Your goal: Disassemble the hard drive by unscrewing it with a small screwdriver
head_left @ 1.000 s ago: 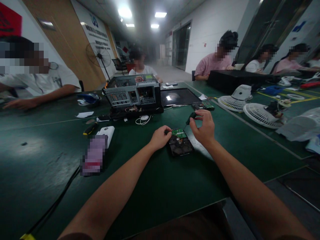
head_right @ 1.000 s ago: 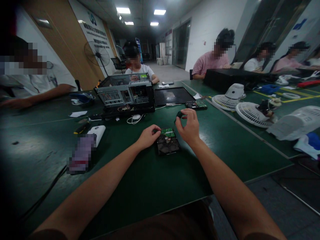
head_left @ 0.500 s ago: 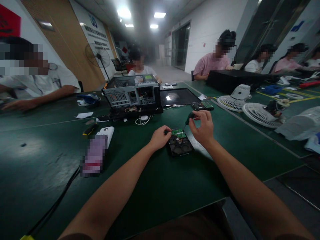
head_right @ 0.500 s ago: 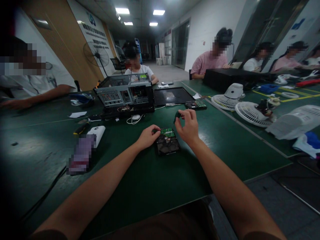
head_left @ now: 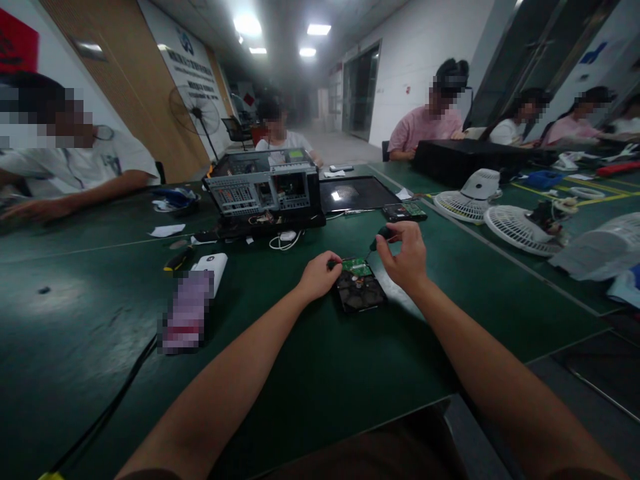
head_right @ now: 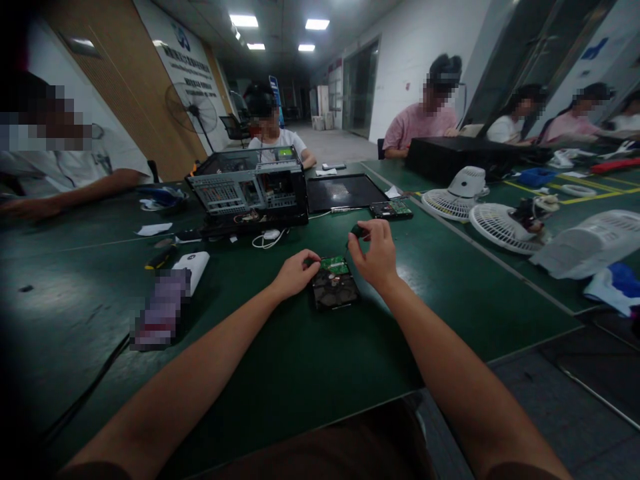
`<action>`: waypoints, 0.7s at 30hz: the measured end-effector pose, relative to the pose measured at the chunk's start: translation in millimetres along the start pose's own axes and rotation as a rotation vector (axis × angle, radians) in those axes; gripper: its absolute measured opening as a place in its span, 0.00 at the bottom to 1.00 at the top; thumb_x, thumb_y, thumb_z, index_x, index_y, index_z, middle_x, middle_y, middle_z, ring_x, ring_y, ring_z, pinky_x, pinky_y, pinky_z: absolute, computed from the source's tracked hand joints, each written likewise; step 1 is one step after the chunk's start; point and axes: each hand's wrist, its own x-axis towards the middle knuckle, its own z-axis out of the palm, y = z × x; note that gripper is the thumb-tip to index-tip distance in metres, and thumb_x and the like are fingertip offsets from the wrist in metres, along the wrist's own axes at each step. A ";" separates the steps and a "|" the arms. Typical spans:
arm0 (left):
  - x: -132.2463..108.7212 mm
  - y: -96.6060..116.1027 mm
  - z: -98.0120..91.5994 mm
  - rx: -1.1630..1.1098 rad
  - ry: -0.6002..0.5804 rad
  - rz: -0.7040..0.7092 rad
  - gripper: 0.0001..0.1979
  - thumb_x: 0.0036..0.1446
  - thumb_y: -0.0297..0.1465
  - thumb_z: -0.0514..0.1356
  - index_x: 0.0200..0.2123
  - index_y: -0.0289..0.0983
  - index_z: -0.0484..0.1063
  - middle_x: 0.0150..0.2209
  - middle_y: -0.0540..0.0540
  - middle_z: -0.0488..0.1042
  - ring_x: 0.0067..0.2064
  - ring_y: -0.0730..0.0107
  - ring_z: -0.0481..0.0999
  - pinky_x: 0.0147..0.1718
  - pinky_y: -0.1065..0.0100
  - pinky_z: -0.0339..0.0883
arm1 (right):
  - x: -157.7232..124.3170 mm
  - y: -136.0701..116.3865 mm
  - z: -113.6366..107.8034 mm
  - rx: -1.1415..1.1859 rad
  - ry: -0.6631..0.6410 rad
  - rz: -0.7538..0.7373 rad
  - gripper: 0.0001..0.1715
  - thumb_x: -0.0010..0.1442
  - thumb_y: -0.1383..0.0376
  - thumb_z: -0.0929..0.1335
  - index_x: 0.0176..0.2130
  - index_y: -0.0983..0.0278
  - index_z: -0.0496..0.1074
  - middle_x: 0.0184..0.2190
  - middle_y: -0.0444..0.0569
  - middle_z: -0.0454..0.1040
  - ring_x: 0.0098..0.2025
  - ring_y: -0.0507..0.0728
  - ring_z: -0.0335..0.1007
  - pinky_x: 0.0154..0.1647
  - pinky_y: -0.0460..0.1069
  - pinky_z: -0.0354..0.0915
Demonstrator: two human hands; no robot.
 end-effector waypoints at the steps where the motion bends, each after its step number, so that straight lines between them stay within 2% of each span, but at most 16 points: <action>1: -0.1 -0.2 0.1 -0.003 -0.001 0.004 0.08 0.62 0.33 0.60 0.44 0.40 0.76 0.38 0.50 0.79 0.30 0.70 0.73 0.32 0.68 0.64 | 0.8 -1.1 -0.9 -0.005 -0.006 -0.008 0.17 0.62 0.65 0.70 0.50 0.59 0.66 0.41 0.50 0.69 0.40 0.59 0.70 0.39 0.56 0.73; 6: 0.1 -0.8 0.3 0.003 -0.002 -0.009 0.09 0.61 0.32 0.61 0.44 0.40 0.77 0.36 0.50 0.79 0.29 0.70 0.72 0.32 0.67 0.64 | 2.6 -4.4 -3.1 -0.007 -0.029 0.012 0.17 0.61 0.67 0.69 0.50 0.59 0.65 0.40 0.49 0.67 0.40 0.59 0.69 0.40 0.57 0.72; 11: -0.3 2.4 -1.4 0.007 -0.002 -0.015 0.08 0.61 0.31 0.61 0.44 0.40 0.77 0.40 0.48 0.80 0.32 0.69 0.74 0.34 0.67 0.65 | 0.7 -0.4 -1.2 -0.017 -0.006 0.051 0.18 0.60 0.64 0.71 0.48 0.59 0.65 0.43 0.51 0.67 0.39 0.58 0.69 0.39 0.57 0.74; 15: -0.6 3.9 -1.9 0.004 -0.013 -0.018 0.09 0.62 0.31 0.61 0.44 0.40 0.77 0.41 0.48 0.80 0.32 0.69 0.74 0.33 0.68 0.65 | -1.3 4.2 1.3 0.045 -0.003 0.041 0.19 0.61 0.62 0.72 0.49 0.58 0.64 0.49 0.53 0.69 0.46 0.60 0.72 0.39 0.57 0.77; 21: 0.6 1.4 0.6 0.010 0.009 -0.014 0.08 0.61 0.30 0.61 0.44 0.39 0.77 0.39 0.49 0.80 0.32 0.70 0.74 0.34 0.68 0.65 | -4.2 4.6 4.7 0.093 -0.033 0.026 0.22 0.63 0.65 0.70 0.55 0.58 0.63 0.56 0.57 0.71 0.52 0.62 0.74 0.45 0.61 0.78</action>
